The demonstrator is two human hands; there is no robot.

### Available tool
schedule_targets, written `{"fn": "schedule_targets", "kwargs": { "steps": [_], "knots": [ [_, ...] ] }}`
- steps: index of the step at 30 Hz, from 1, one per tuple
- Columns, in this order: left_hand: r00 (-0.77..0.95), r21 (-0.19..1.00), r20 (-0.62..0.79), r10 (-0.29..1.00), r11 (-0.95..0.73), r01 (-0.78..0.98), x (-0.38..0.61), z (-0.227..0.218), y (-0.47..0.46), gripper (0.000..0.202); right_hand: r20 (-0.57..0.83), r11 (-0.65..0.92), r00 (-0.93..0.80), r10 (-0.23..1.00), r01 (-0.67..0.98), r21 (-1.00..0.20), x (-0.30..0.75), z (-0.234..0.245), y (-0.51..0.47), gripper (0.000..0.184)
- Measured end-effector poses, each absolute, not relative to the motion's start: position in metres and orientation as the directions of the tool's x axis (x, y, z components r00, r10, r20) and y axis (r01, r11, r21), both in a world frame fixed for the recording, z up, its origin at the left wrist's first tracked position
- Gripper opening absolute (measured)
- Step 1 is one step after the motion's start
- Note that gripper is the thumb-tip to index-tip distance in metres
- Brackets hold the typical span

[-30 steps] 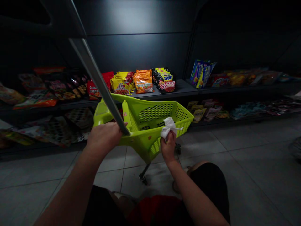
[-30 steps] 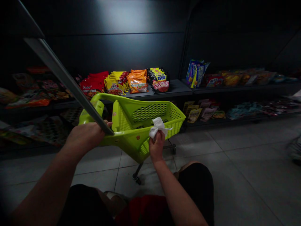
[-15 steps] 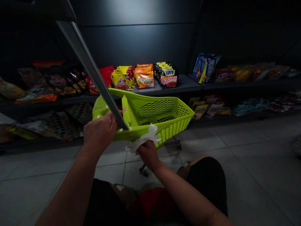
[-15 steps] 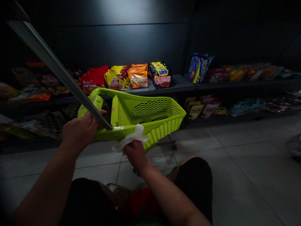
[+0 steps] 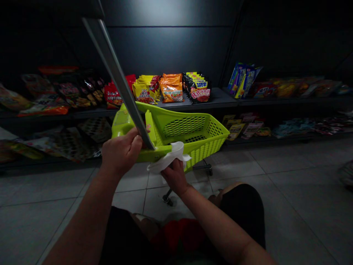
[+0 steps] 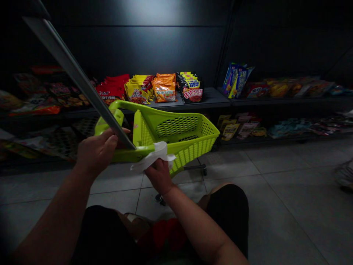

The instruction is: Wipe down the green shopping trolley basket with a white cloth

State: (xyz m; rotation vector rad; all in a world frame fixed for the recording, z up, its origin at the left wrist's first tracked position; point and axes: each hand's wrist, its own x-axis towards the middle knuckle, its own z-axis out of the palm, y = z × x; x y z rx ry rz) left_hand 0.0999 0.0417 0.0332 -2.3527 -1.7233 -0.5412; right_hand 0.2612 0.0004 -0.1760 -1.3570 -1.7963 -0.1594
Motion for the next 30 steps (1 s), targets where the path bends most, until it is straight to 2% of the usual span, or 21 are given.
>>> {"fn": "schedule_targets", "kwargs": {
  "steps": [3,5,9,11,13,16,18,20,22,24,27,30],
  "knots": [
    [0.301,0.053,0.390,0.870,-0.348,0.936,0.100,0.031,0.040,0.058,0.633,0.406,-0.134,0.763,0.860,-0.308,0.277,-0.214,-0.007,0.017],
    [0.290,0.007,0.397,0.871,-0.319,0.948,0.104,0.028,0.038,0.059,0.605,0.406,-0.124,0.787,0.842,-0.355,0.282,-0.224,-0.011,0.013],
    [0.224,-0.052,0.430,0.874,-0.224,0.973,0.112,0.023,0.037,0.059,0.672,0.446,-0.030,0.740,0.770,-0.456,0.271,-0.179,-0.004,0.010],
    [0.232,-0.069,0.441,0.867,-0.225,0.972,0.112,0.020,0.037,0.056,0.709,0.469,-0.022,0.705,0.765,-0.442,0.263,-0.154,0.001,0.011],
    [0.286,-0.078,0.462,0.840,-0.283,0.956,0.108,0.014,0.035,0.051,0.719,0.462,-0.043,0.694,0.792,-0.399,0.261,-0.151,0.002,0.013],
    [0.364,-0.049,0.590,0.720,-0.419,0.907,0.101,-0.003,0.023,0.046,0.659,0.462,-0.127,0.742,0.809,-0.364,0.274,-0.185,-0.004,0.017],
    [0.334,-0.024,0.730,0.596,-0.465,0.885,0.099,-0.017,0.010,0.066,0.595,0.468,-0.163,0.787,0.787,-0.402,0.283,-0.210,-0.009,0.015],
    [0.425,-0.091,0.781,0.458,-0.589,0.803,0.103,-0.027,-0.002,0.079,0.594,0.468,-0.127,0.794,0.751,-0.466,0.286,-0.218,-0.010,0.015],
    [0.648,-0.206,0.670,0.364,-0.747,0.632,0.114,-0.030,-0.005,0.073,0.656,0.475,-0.034,0.754,0.718,-0.509,0.280,-0.206,-0.004,0.022],
    [0.790,-0.256,0.520,0.326,-0.823,0.508,0.130,-0.025,0.001,0.060,0.710,0.494,0.025,0.704,0.701,-0.514,0.271,-0.186,0.006,0.031],
    [0.801,-0.284,0.431,0.416,-0.779,0.558,0.157,-0.013,0.020,0.050,0.729,0.551,-0.101,0.677,0.727,-0.410,0.271,-0.173,0.016,0.027],
    [0.766,-0.314,0.281,0.579,-0.698,0.643,0.174,-0.006,0.031,0.044,0.676,0.590,-0.269,0.686,0.749,-0.301,0.304,-0.190,0.014,0.014]
  ]
}}
